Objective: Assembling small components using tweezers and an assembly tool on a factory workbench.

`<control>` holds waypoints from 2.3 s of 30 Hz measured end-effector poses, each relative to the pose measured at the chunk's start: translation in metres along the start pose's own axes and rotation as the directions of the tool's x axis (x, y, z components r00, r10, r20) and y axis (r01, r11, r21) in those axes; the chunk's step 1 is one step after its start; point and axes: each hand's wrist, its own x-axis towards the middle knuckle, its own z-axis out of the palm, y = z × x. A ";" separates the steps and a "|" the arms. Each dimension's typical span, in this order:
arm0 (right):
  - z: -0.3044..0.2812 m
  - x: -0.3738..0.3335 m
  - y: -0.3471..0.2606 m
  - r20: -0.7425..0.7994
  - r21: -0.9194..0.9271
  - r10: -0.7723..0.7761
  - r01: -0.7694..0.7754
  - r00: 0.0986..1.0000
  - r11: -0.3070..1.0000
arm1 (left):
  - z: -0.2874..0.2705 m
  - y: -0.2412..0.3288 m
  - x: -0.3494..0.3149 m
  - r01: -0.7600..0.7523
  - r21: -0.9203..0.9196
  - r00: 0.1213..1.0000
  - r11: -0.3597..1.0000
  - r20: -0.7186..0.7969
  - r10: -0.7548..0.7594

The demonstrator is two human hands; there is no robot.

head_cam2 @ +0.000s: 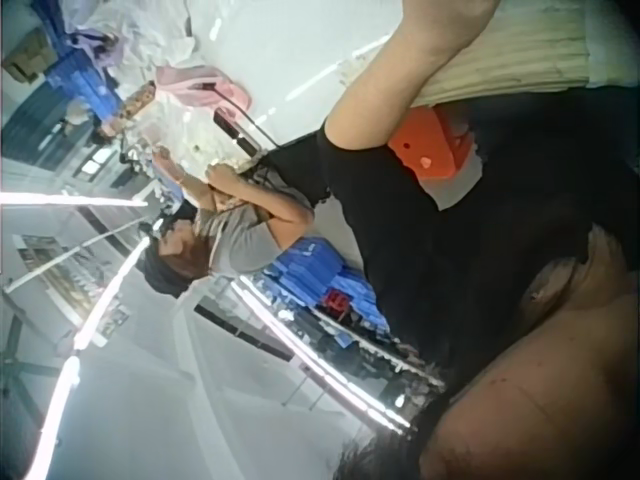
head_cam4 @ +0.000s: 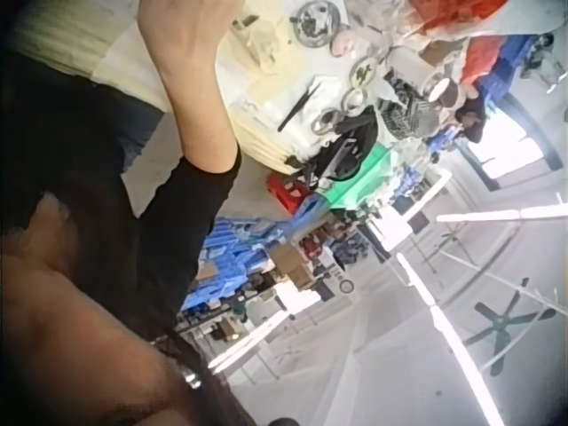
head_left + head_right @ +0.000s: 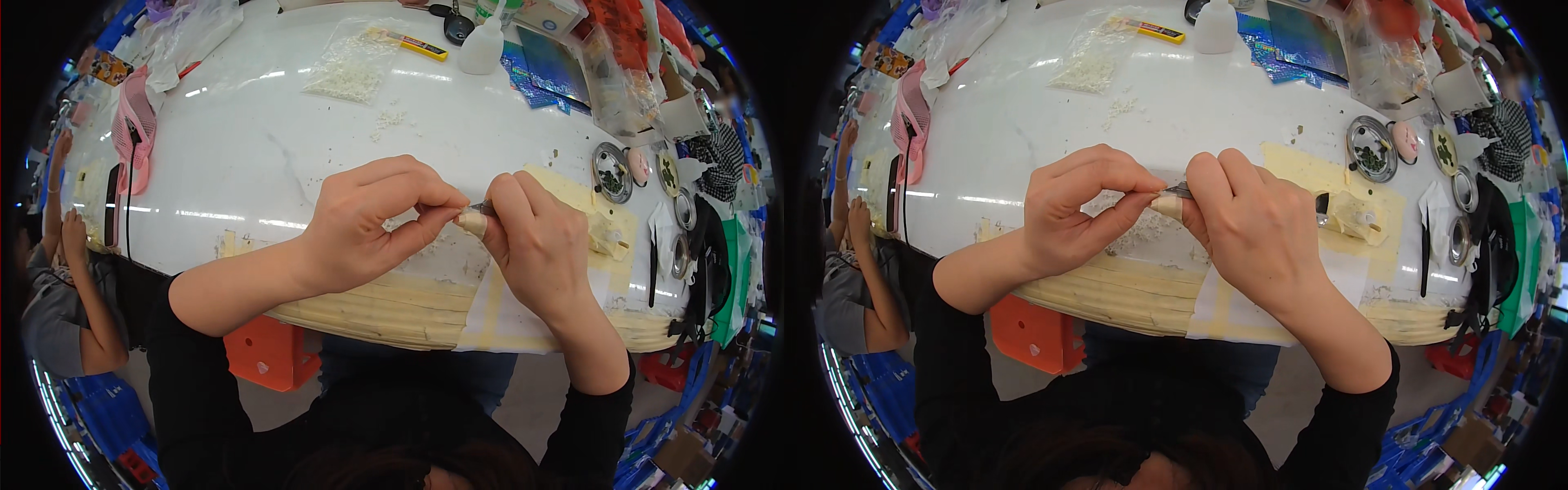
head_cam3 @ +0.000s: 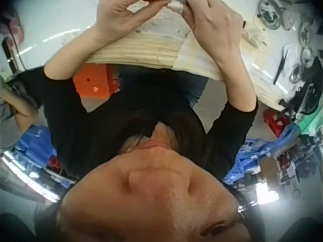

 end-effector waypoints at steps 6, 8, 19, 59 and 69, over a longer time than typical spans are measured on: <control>0.000 0.000 -0.002 0.025 0.011 0.023 -0.023 0.999 1.000 | -0.001 0.000 0.001 -0.035 0.038 0.999 0.999 0.000 0.035; -0.001 0.001 -0.002 0.028 0.023 0.030 -0.030 0.999 0.999 | -0.002 0.000 0.001 -0.035 0.038 0.999 0.999 0.001 0.035; -0.001 -0.001 0.000 0.045 0.033 0.010 -0.011 0.999 0.999 | -0.001 0.000 0.001 -0.049 0.068 0.999 0.996 0.021 0.047; -0.001 0.003 0.004 -0.083 0.362 0.032 0.000 0.996 0.932 | -0.011 0.000 0.005 0.660 -0.659 0.691 0.360 0.344 -0.636; 0.000 0.002 0.003 -0.025 0.404 0.081 -0.063 0.996 0.913 | -0.026 -0.041 0.013 0.440 0.119 0.896 0.890 0.013 -0.444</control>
